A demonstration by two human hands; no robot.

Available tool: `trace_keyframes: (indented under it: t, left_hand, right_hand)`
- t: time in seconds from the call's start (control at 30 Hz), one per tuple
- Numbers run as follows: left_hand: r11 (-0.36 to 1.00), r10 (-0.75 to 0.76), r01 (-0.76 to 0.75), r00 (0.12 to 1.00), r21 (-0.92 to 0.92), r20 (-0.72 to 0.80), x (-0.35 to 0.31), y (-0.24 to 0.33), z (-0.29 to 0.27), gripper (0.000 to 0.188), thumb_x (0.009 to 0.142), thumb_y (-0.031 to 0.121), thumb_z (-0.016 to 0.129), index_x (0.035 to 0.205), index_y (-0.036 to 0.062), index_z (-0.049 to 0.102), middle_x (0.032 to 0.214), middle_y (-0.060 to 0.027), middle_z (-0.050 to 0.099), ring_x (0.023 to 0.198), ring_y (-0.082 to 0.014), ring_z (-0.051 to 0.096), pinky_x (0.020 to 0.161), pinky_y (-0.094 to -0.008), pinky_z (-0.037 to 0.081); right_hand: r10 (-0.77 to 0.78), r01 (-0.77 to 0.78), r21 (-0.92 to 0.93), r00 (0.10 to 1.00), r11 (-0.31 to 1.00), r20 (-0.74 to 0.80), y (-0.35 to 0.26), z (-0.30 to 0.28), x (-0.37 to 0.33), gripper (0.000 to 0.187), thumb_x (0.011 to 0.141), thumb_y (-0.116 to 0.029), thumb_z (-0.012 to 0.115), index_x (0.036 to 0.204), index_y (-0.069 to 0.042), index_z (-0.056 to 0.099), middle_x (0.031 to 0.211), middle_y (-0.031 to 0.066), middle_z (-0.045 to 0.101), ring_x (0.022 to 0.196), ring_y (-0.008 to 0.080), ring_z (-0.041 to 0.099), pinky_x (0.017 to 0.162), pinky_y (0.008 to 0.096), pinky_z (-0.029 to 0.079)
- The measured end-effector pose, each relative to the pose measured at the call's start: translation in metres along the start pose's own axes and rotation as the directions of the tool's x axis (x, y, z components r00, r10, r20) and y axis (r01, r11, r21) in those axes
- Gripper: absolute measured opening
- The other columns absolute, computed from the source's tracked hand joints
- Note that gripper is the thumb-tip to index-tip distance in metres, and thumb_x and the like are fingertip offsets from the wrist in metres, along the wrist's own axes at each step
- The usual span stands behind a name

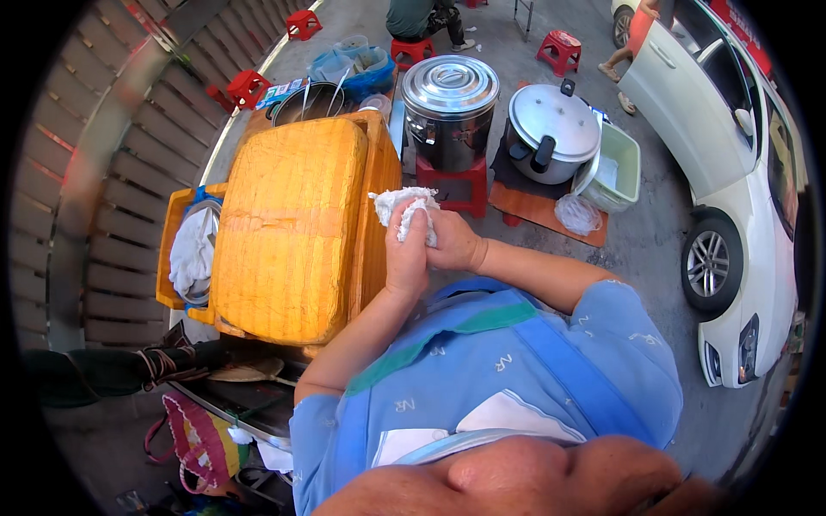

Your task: The person prepares a meal at a street food stall by scooping food into a styrofoam container and placing it in a plastic bag. They then wipe the wooden table with a cloth, stir a pot of soup, and scoop ingredients from various containers into a bowl.

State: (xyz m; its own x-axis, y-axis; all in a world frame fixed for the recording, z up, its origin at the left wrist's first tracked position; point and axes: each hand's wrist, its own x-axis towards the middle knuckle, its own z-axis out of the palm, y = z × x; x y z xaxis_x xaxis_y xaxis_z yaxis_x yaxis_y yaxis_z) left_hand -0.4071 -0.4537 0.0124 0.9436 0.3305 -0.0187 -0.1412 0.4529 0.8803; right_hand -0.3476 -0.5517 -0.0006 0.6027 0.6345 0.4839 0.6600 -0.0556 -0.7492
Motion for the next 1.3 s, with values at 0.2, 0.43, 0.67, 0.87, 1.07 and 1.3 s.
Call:
trace_keyframes:
  t: [0.2, 0.43, 0.67, 0.87, 1.07, 1.3]
  left_hand:
    - [0.891, 0.393, -0.371, 0.919, 0.262, -0.032, -0.005, 0.022, -0.009, 0.033, 0.094, 0.022, 0.054, 0.12, 0.0047, 0.047, 0.113, -0.0093, 0.053, 0.103, -0.0189, 0.052, 0.091, -0.0341, 0.044]
    - [0.304, 0.79, -0.91, 0.406, 0.282, 0.459, 0.067, 0.01, -0.022, 0.058, 0.073, 0.023, 0.08, 0.119, 0.0141, 0.045, 0.12, -0.0199, 0.054, 0.111, -0.0379, 0.054, 0.094, -0.0504, 0.044]
    - [0.214, 0.398, -0.794, 0.603, 0.569, 0.691, 0.195, 0.038, -0.05, 0.057, 0.061, 0.026, 0.086, 0.112, 0.0307, 0.063, 0.128, -0.0149, 0.048, 0.113, -0.0394, 0.051, 0.095, -0.0476, 0.044]
    - [0.003, 0.531, -0.251, 0.82, 0.968, 0.211, 0.265, 0.065, -0.1, 0.039, 0.077, 0.007, 0.07, 0.114, 0.0039, 0.059, 0.125, -0.0179, 0.048, 0.109, -0.032, 0.052, 0.093, -0.0396, 0.044]
    - [0.446, 0.622, 0.049, 0.7, 0.894, -0.349, 0.276, 0.034, -0.138, 0.03, 0.079, 0.0, 0.062, 0.109, 0.0019, 0.061, 0.118, -0.0163, 0.051, 0.108, -0.0286, 0.051, 0.091, -0.0371, 0.045]
    - [0.244, 0.56, 0.134, 0.789, 0.96, -0.253, 0.282, 0.042, -0.131, 0.027, 0.078, 0.005, 0.061, 0.105, 0.0029, 0.063, 0.12, -0.0166, 0.05, 0.113, -0.0295, 0.048, 0.096, -0.0385, 0.039]
  right_hand:
    - [-0.066, -0.076, 0.559, 0.971, 0.825, 0.229, -0.005, -0.003, 0.036, 0.053, 0.075, -0.015, 0.07, 0.121, -0.001, 0.05, 0.1, 0.0117, 0.063, 0.093, 0.0221, 0.062, 0.085, 0.0321, 0.048]
    - [-0.194, -0.214, 0.819, 0.911, 0.532, 0.364, 0.055, -0.002, 0.083, 0.063, 0.077, -0.016, 0.075, 0.132, -0.004, 0.046, 0.125, 0.0068, 0.056, 0.115, 0.0179, 0.053, 0.101, 0.0313, 0.038]
    - [0.036, -0.753, 0.578, 0.599, -0.315, 0.8, 0.213, -0.059, 0.149, 0.068, 0.075, -0.008, 0.075, 0.135, -0.003, 0.044, 0.132, 0.0103, 0.053, 0.121, 0.0223, 0.052, 0.103, 0.0363, 0.04]
    - [0.359, -0.737, 0.612, 0.509, -0.287, 0.782, 0.283, -0.118, 0.211, 0.054, 0.081, -0.007, 0.059, 0.133, -0.002, 0.045, 0.119, 0.013, 0.06, 0.103, 0.0215, 0.062, 0.087, 0.036, 0.052]
    - [0.688, -0.878, 0.45, 0.226, -0.163, 0.689, 0.365, -0.02, 0.236, 0.041, 0.084, -0.004, 0.052, 0.125, -0.005, 0.051, 0.11, 0.012, 0.063, 0.096, 0.0226, 0.064, 0.077, 0.0328, 0.053]
    - [0.462, -0.786, -0.002, 0.361, 0.618, 0.81, 0.417, 0.094, 0.303, 0.049, 0.073, -0.014, 0.063, 0.12, -0.003, 0.057, 0.112, 0.0152, 0.065, 0.103, 0.0271, 0.063, 0.089, 0.0346, 0.047]
